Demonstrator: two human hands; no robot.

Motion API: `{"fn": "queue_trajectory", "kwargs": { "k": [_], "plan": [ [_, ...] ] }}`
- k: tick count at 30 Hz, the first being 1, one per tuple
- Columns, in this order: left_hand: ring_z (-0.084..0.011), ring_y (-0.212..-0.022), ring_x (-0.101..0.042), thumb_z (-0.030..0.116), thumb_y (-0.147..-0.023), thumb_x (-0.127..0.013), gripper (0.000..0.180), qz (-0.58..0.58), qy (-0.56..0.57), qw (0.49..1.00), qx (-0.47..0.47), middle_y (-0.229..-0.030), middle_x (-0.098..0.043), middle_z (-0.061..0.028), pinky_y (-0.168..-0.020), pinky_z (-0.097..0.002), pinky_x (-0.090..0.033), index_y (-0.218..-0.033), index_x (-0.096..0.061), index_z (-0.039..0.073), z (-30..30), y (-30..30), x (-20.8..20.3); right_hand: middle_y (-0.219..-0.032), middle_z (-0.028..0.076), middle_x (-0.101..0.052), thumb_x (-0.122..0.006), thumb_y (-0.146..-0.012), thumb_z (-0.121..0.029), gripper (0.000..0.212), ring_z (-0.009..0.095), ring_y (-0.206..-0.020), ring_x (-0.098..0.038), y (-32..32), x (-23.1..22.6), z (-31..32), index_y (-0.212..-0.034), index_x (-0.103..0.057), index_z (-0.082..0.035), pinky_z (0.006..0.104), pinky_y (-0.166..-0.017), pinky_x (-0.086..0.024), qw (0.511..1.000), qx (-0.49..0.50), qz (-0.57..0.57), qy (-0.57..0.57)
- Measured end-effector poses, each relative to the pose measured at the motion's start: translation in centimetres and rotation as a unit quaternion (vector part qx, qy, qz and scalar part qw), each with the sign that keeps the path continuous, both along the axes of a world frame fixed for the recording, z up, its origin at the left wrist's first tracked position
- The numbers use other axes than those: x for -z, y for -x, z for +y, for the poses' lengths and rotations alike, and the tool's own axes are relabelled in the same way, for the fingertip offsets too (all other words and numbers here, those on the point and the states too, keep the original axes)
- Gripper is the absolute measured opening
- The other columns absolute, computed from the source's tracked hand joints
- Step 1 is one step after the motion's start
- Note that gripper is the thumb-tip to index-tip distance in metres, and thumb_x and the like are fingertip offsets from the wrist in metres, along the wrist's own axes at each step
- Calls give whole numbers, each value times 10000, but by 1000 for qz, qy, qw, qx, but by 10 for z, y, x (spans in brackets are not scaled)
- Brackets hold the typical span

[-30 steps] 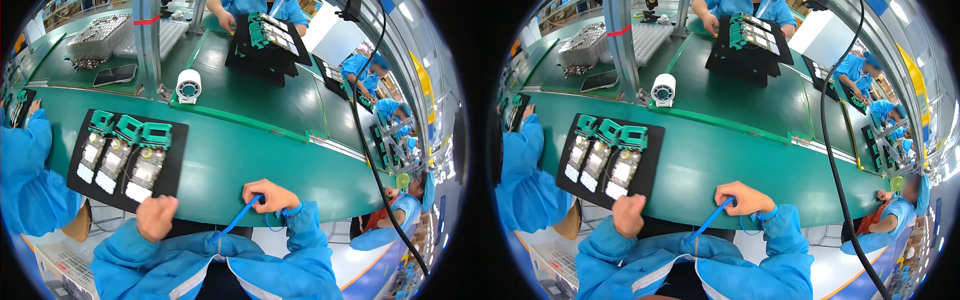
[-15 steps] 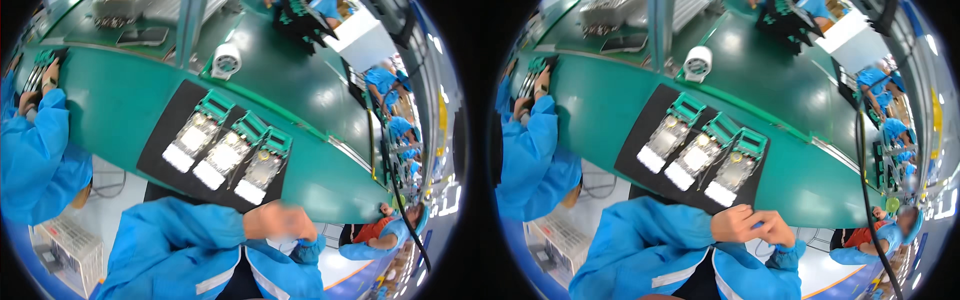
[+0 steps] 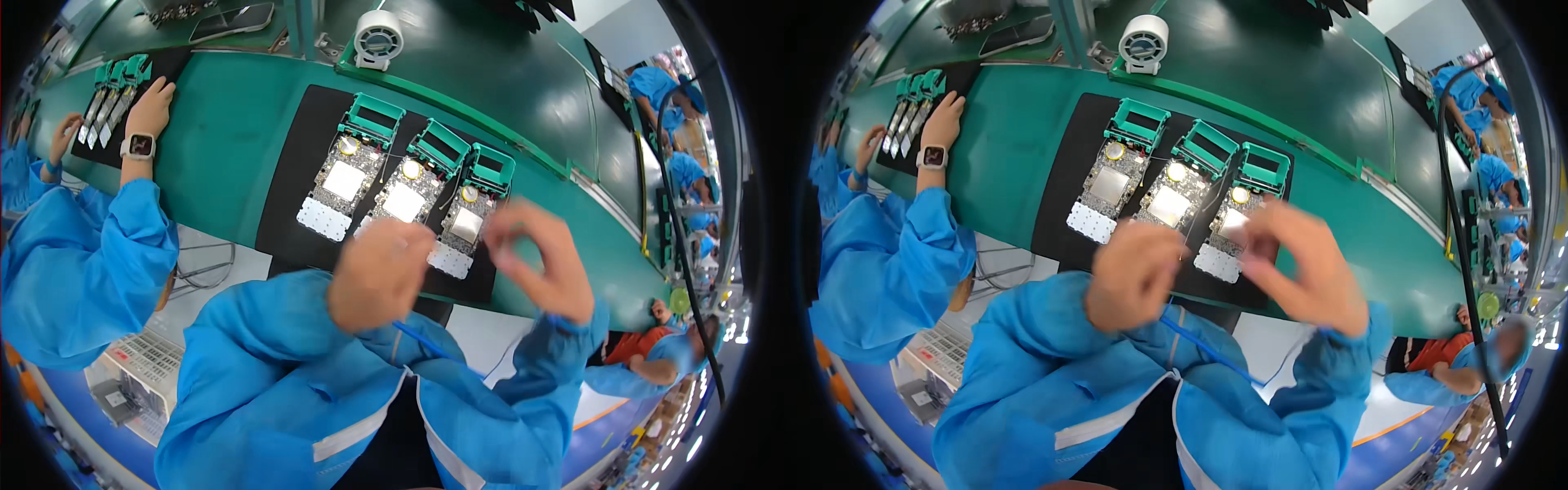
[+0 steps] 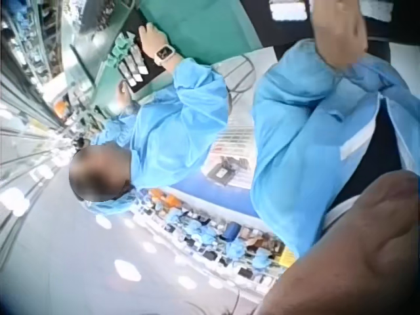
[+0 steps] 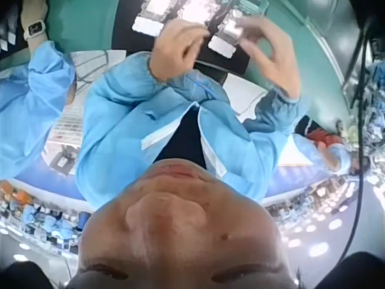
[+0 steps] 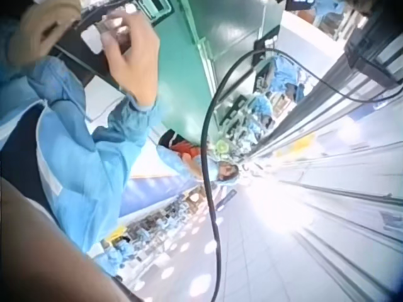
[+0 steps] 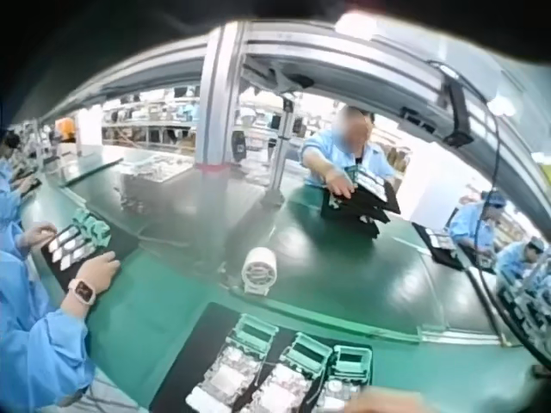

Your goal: Assembling electronic components into plastic housings for handheld devices on a production line.

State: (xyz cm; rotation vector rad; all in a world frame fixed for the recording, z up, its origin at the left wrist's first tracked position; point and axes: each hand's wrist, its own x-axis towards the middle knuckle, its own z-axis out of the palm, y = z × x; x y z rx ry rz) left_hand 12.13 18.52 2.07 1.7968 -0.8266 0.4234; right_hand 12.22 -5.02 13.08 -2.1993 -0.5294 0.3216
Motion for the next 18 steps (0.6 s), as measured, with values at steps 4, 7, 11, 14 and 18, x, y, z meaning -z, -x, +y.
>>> {"fn": "queue_trajectory", "kwargs": {
  "k": [4, 7, 11, 14, 18],
  "plan": [
    [-378, -984, -582, 23, -815, -656, 288, 10, -128, 973, -193, -1074, -594, -174, -848, -454, -476, -1098, -604, 3, 38, -57, 0, -1291, 207, -535, -674, -861, -170, 510, 393, -1133, -570, -95, 46, 71, -1330, -516, -46, 449, -924, -492, 967, 30, -240, 81],
    [-399, -1025, -565, 125, -826, -724, 387, 130, -155, 958, -203, -1103, -599, -176, -865, -458, -473, -1168, -575, 24, 47, -84, 19, -1463, 224, -395, -732, -755, -93, 791, 440, -1212, -536, -146, 73, 93, -1469, -400, -172, 487, -987, -489, 945, -96, -187, 250],
    [-389, -975, -582, 129, -792, -768, 508, 142, -165, 959, -181, -1065, -598, -174, -836, -461, -481, -1226, -520, 38, 50, -99, 30, -1502, 212, -342, -721, -606, 72, 981, 463, -1217, -524, -157, 63, 102, -1480, -391, -229, 495, -981, -495, 934, -159, -72, 312],
    [-243, -838, -575, 11, -739, -807, 568, 242, -103, 951, -163, -944, -551, -115, -740, -359, -507, -1221, -506, 35, 45, -107, 24, -1455, 200, -374, -723, -590, 97, 940, 449, -1208, -530, -166, 78, 94, -1433, -427, -192, 479, -956, -504, 942, -146, -102, 286],
    [-88, -833, -506, -153, -737, -738, 646, 329, 150, 932, 18, -919, -478, -14, -726, -235, -470, -1298, -492, 51, 61, -100, 18, -1389, 165, -398, -777, -615, 83, 841, 427, -1154, -566, -146, 57, 80, -1360, -459, -142, 461, -898, -528, 967, -135, -185, 113]
  ]
}}
